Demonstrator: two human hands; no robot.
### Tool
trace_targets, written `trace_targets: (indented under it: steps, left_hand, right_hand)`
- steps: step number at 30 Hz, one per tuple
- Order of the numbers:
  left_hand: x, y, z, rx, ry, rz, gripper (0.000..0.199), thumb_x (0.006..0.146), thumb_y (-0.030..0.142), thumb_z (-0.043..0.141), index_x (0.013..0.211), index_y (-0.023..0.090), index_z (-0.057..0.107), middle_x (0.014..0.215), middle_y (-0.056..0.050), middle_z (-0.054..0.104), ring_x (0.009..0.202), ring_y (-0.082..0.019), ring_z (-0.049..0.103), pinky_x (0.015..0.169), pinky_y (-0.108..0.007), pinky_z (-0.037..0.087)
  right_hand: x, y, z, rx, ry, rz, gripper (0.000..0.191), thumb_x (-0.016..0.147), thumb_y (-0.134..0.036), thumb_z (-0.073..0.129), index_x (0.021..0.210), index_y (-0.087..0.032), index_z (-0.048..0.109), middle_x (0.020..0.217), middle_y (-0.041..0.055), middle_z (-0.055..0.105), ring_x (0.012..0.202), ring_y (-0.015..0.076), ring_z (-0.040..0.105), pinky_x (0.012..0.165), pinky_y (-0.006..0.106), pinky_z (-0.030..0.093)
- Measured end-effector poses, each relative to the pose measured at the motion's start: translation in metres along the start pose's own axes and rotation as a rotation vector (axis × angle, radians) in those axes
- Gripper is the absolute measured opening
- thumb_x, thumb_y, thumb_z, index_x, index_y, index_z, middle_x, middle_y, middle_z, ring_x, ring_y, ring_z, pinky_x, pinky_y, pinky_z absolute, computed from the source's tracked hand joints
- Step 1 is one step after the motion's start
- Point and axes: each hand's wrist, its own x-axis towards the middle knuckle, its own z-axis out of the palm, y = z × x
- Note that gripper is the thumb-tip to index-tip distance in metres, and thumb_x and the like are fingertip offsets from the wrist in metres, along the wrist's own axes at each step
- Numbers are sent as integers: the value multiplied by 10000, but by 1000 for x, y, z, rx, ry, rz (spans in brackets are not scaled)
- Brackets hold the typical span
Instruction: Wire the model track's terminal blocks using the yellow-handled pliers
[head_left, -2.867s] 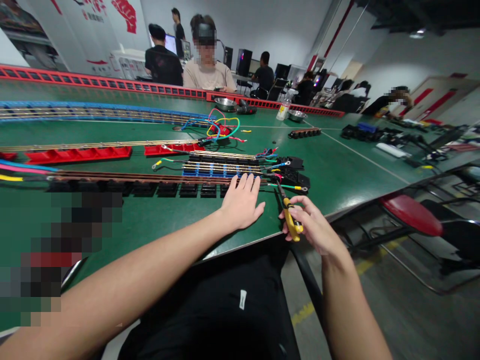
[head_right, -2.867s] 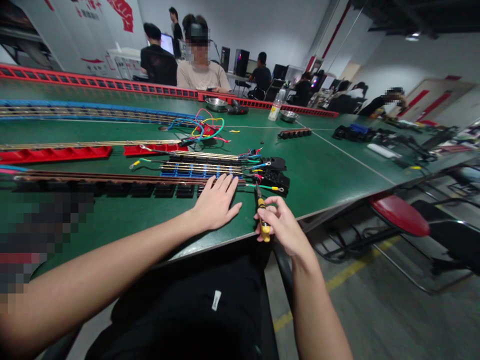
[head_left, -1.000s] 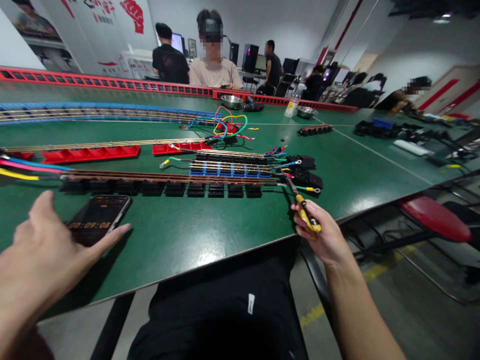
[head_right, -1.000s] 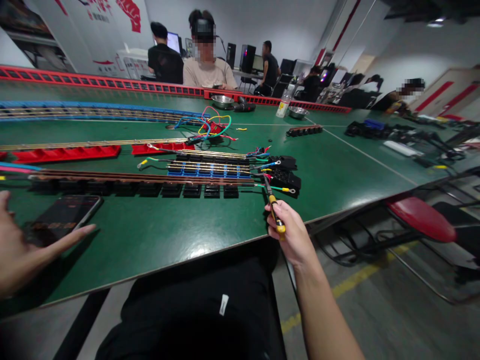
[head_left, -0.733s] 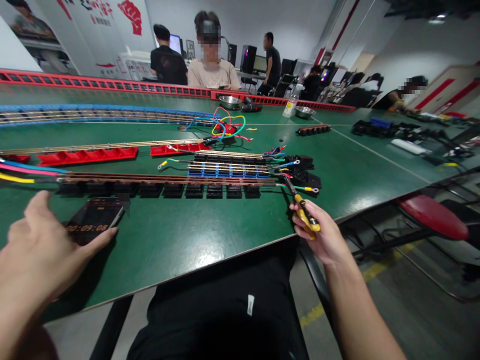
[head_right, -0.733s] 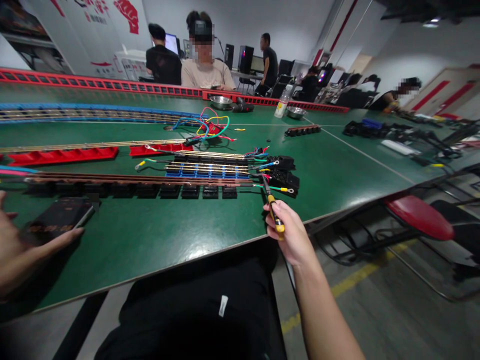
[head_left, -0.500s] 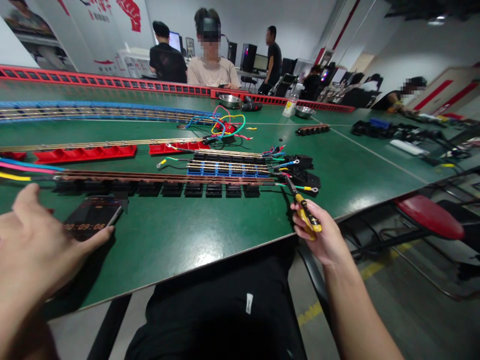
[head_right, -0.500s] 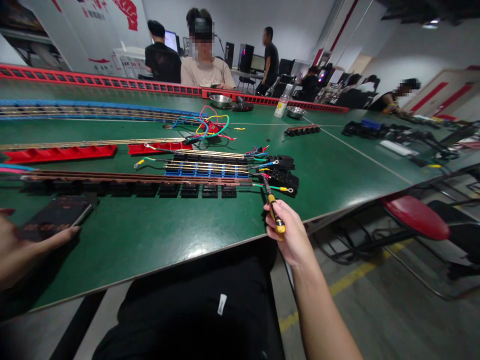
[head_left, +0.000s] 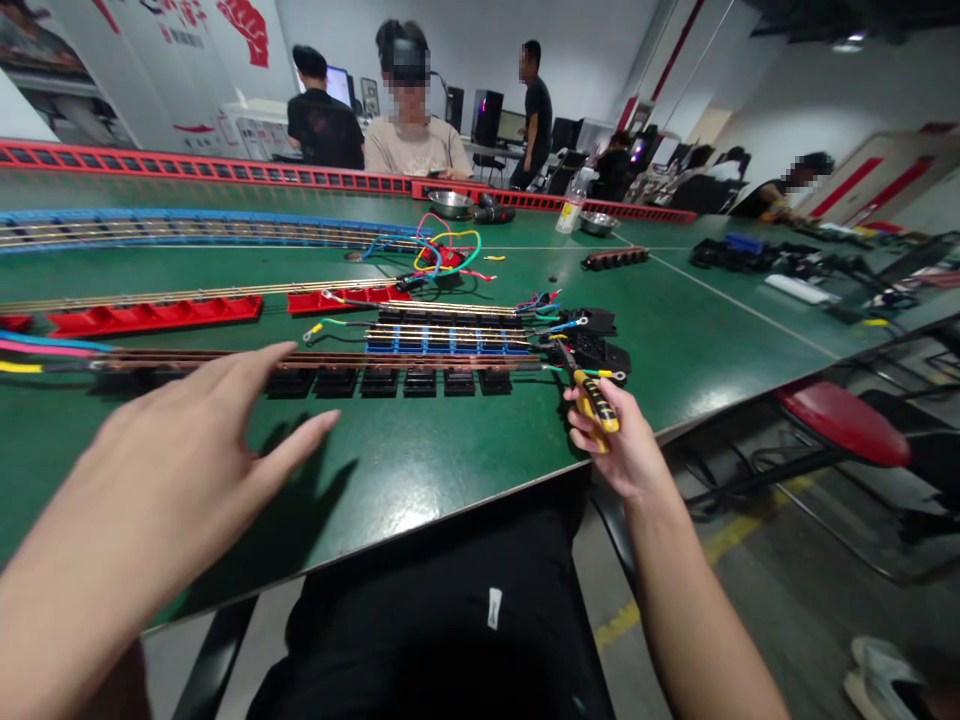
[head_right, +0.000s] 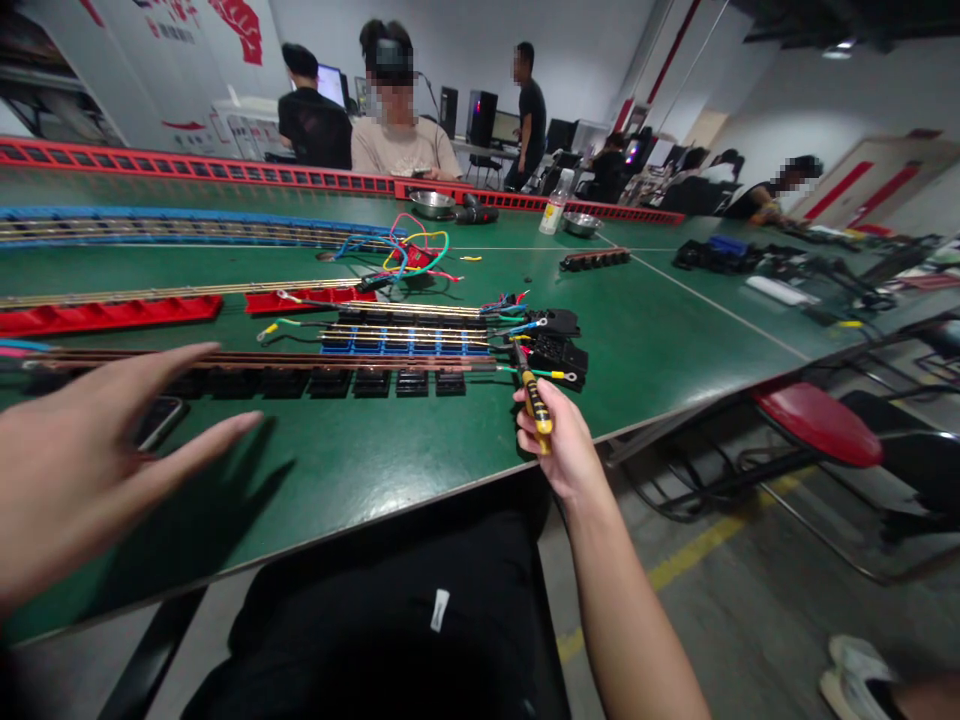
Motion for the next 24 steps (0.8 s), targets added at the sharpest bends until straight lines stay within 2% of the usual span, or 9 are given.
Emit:
trace_targets:
  steps: [2,4,6,9,12,15,17,19,24]
  left_hand:
    - [22,34,-7,118,-62,134,604,911,587,452,1403,238,423,1338,-44,589,1161,-296,582,981,-480,443]
    - [45,62,-5,260,-143,247,602,893,528,525,1371,168,464,1222,-102,650,1079,-323,619,995,-508,419]
    - [67,83,7,302,-171,289,522,904,501,522,1301,161,521,1165,-124,665,1065,-324,620,987,-505,407]
    - [96,105,39,261,-215,342,482,933,511,480,1232,142,566,1160,-147,657,1089,-319,606,969,-468,409]
    - [113,114,76,161,-180,403,596,967,578,346,1301,120,529,1290,-176,590,1198,-326,540,989,-460,393]
    - [118,114,101,73,-127,410,692,969,626,237,1401,130,452,1447,-175,468,1334,-316,419,1068,-463,324]
    - [117,112,108,40,-110,408,717,960,645,225,1436,142,416,1487,-164,425,1361,-306,386,1099,-460,285]
    - [115,111,110,37,-117,416,733,953,656,225,1449,146,403,1470,-160,448,1340,-309,410,1100,-463,280]
    - [114,112,109,62,-129,426,768,945,672,189,1448,136,411,1395,-176,519,1262,-342,475,1052,-484,311]
  right_hand:
    - [0,-2,1,17,5,7,290,695,-445,754,746,-181,646,725,-2,611,449,43,349,310,132,240]
    - [-4,-7,1,46,6,27,298,693,-457,758,751,-185,651,736,-7,608,456,43,347,302,124,232]
    - [-10,-13,1,76,-7,66,332,686,-490,761,754,-183,658,757,-7,608,464,41,341,294,113,221]
    - [-14,-19,0,102,-41,131,373,670,-528,769,754,-180,666,773,-2,610,473,41,337,288,103,220]
    - [-8,-15,1,114,-45,135,403,636,-544,795,756,-178,675,780,-1,618,484,39,358,299,105,252]
    - [3,-5,0,108,-38,77,409,600,-506,838,780,-172,687,806,2,632,510,41,411,336,118,313]
    - [9,1,-2,83,-55,25,368,614,-447,847,797,-171,687,822,7,636,539,49,450,369,129,348]
    - [13,4,-4,39,-70,-18,333,634,-407,841,793,-168,672,813,9,629,555,57,470,383,134,351]
    - [13,8,-4,-158,-15,-92,405,629,-444,832,793,-194,559,736,-25,567,480,47,396,341,142,253]
